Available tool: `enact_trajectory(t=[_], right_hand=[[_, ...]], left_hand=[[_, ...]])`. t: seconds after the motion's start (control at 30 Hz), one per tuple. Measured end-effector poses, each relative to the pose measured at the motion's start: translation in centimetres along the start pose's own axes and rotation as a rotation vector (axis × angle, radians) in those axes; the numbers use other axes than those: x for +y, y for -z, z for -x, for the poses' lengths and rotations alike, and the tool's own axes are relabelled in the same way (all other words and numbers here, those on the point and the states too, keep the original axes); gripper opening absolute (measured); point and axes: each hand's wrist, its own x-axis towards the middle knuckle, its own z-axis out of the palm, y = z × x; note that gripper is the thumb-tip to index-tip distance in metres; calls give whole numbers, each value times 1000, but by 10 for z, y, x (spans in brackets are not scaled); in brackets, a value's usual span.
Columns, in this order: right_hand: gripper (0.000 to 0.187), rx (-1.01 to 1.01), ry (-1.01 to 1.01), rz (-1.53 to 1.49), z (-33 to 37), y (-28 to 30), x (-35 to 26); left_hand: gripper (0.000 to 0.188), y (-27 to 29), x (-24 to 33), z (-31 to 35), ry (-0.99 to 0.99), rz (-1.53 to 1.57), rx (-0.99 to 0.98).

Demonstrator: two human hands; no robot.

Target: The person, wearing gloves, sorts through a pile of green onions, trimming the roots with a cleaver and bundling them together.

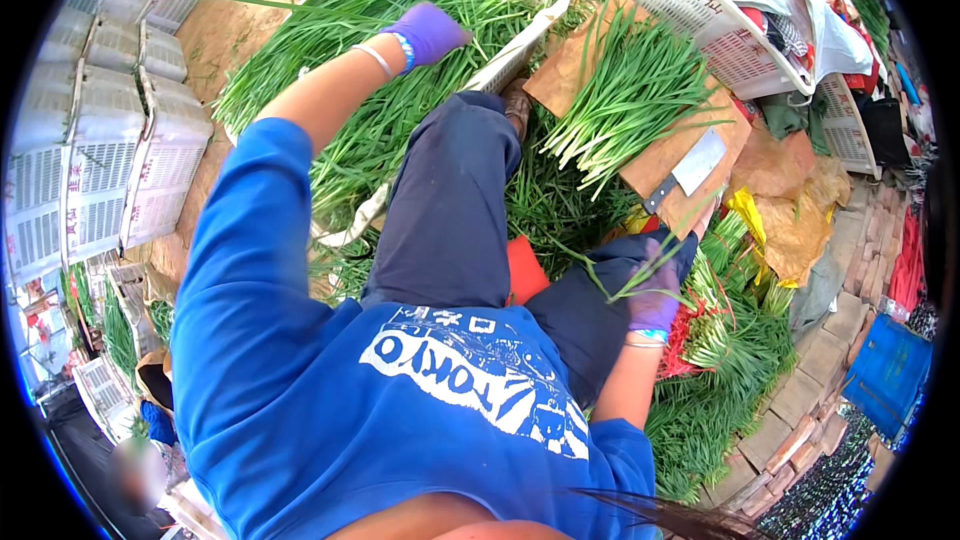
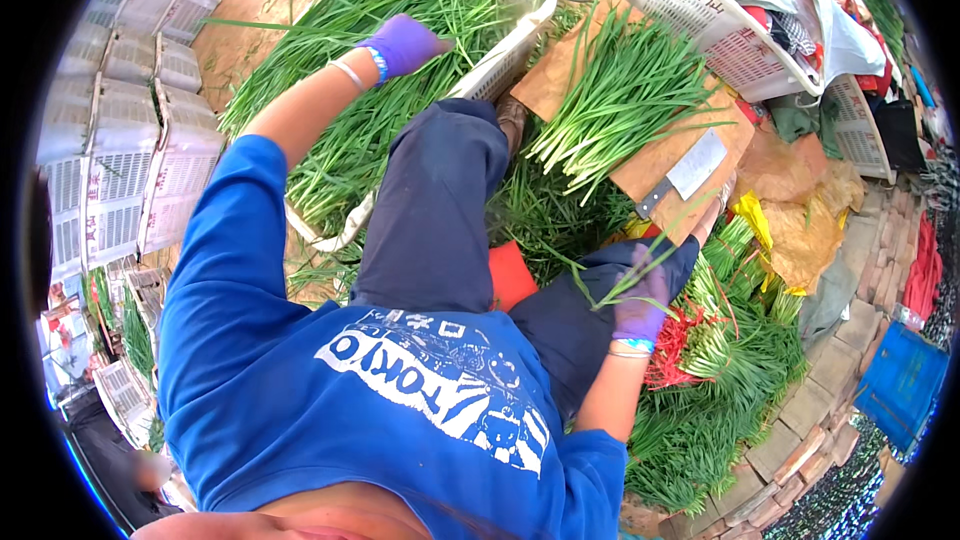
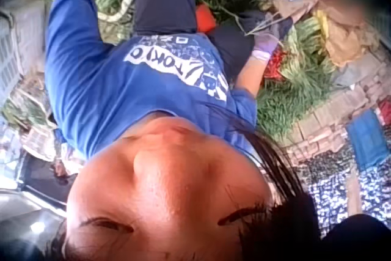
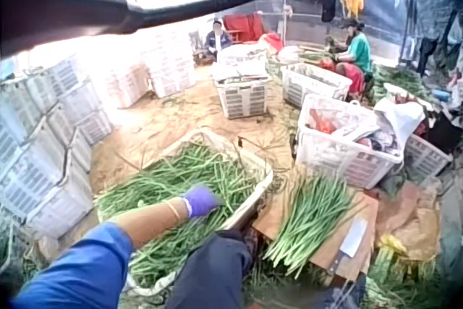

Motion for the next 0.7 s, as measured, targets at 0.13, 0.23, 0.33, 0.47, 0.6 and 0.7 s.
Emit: enact_trajectory(t=[0.13, 0.23, 0.33, 0.47, 0.6, 0.7], right_hand=[[42, 63, 78, 52, 12, 10, -43], [46, 108, 69, 137, 20, 1, -51], [44, -110, 0, 466, 29, -43, -39], [41, -73, 203, 858, 2, -30, 9], [37, -43, 188, 608, 17, -57, 9], [37, -113, 101, 606, 14, -48, 20]], left_hand=[[29, -53, 26, -55, 31, 88, -125], [24, -68, 33, -73, 19, 95, -187], [22, -61, 20, -63, -20, 88, -69], [41, -32, 8, -17, 135, 126, 245], [62, 52, 40, 60, -25, 167, 553], [65, 131, 91, 109, -421, 545, 598]])
